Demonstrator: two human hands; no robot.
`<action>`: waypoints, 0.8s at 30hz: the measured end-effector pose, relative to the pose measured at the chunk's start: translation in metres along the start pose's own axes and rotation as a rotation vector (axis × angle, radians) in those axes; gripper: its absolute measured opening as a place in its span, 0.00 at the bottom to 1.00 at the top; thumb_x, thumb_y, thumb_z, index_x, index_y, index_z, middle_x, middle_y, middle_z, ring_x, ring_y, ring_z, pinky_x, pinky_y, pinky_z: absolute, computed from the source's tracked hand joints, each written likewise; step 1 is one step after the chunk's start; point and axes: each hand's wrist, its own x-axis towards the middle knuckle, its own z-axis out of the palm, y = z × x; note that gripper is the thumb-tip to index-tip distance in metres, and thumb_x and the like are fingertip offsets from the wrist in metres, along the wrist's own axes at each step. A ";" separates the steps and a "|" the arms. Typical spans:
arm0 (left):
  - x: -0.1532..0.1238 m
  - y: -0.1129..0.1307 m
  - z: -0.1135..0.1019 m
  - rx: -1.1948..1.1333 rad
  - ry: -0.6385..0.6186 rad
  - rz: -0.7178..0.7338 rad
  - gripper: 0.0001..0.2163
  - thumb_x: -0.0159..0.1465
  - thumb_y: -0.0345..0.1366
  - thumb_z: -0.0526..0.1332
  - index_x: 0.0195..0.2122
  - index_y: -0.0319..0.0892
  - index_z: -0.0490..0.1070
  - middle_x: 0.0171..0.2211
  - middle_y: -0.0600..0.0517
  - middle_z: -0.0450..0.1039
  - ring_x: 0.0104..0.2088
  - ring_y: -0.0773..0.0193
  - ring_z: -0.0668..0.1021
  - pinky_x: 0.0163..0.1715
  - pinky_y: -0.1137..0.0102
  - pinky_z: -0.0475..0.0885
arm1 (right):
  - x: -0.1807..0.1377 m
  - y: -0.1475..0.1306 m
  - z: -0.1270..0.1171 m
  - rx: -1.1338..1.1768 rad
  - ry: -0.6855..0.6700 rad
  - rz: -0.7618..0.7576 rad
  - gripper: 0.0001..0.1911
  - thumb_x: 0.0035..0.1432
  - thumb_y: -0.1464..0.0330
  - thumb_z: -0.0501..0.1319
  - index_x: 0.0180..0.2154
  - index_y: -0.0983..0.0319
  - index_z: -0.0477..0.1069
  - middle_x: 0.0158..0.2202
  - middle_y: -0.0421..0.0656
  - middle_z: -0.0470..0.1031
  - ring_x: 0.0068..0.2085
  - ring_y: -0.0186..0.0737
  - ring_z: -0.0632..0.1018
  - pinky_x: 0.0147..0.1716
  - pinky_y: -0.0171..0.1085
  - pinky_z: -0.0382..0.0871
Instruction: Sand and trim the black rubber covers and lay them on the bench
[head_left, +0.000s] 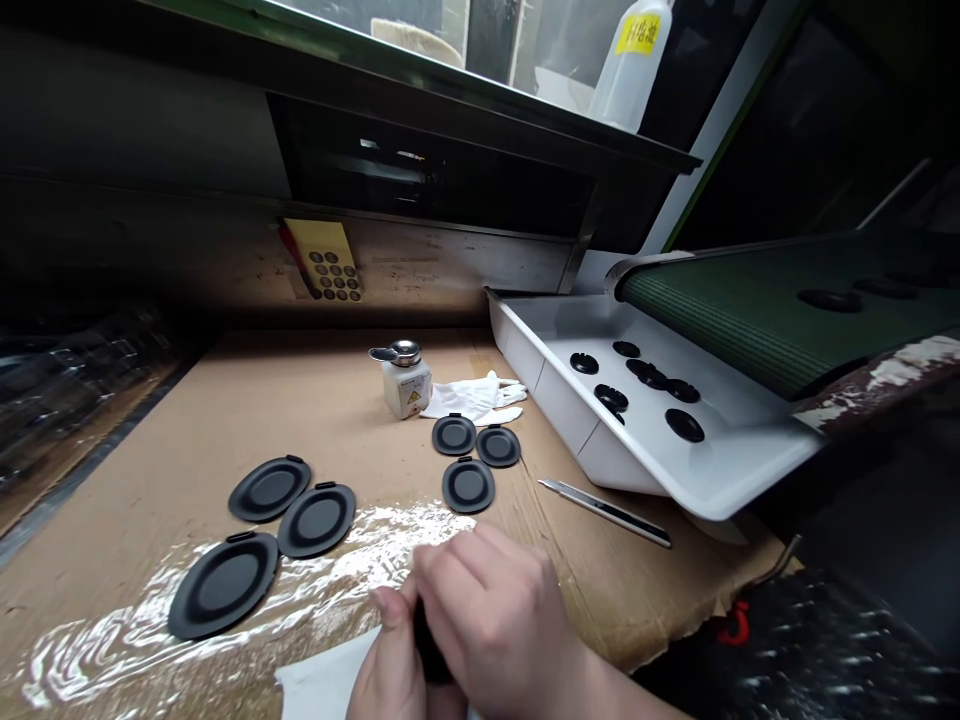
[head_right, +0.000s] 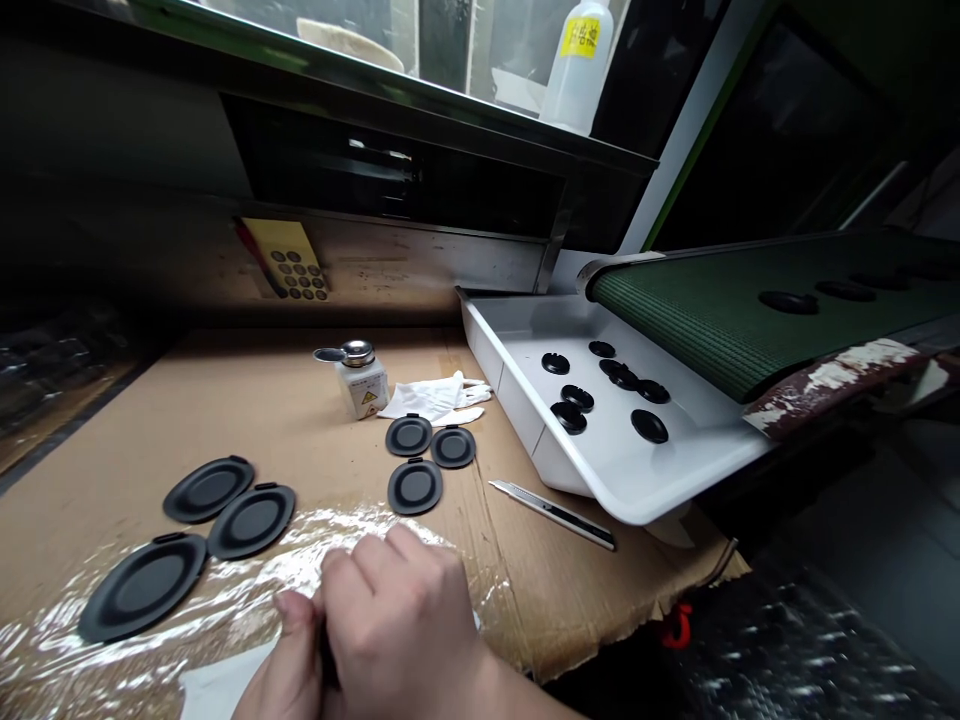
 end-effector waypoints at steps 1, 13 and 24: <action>0.001 0.000 0.001 -0.059 -0.016 -0.023 0.17 0.55 0.48 0.59 0.37 0.41 0.76 0.35 0.47 0.79 0.47 0.51 0.73 0.49 0.62 0.66 | 0.001 0.003 -0.001 0.036 -0.030 0.036 0.09 0.59 0.69 0.52 0.31 0.61 0.70 0.24 0.40 0.69 0.26 0.36 0.68 0.24 0.34 0.59; 0.009 0.008 -0.002 -0.137 -0.121 -0.190 0.27 0.57 0.55 0.51 0.40 0.36 0.75 0.41 0.37 0.77 0.44 0.50 0.76 0.46 0.60 0.68 | -0.035 0.071 -0.050 0.139 -0.046 0.395 0.09 0.55 0.71 0.59 0.39 0.56 0.70 0.36 0.39 0.74 0.37 0.38 0.73 0.36 0.36 0.67; 0.005 0.001 -0.001 0.001 -0.145 -0.032 0.18 0.58 0.50 0.53 0.38 0.43 0.73 0.41 0.44 0.76 0.47 0.55 0.72 0.56 0.56 0.50 | -0.040 0.032 -0.027 -0.003 -0.063 -0.127 0.10 0.55 0.74 0.55 0.39 0.66 0.71 0.25 0.43 0.73 0.25 0.36 0.67 0.21 0.36 0.62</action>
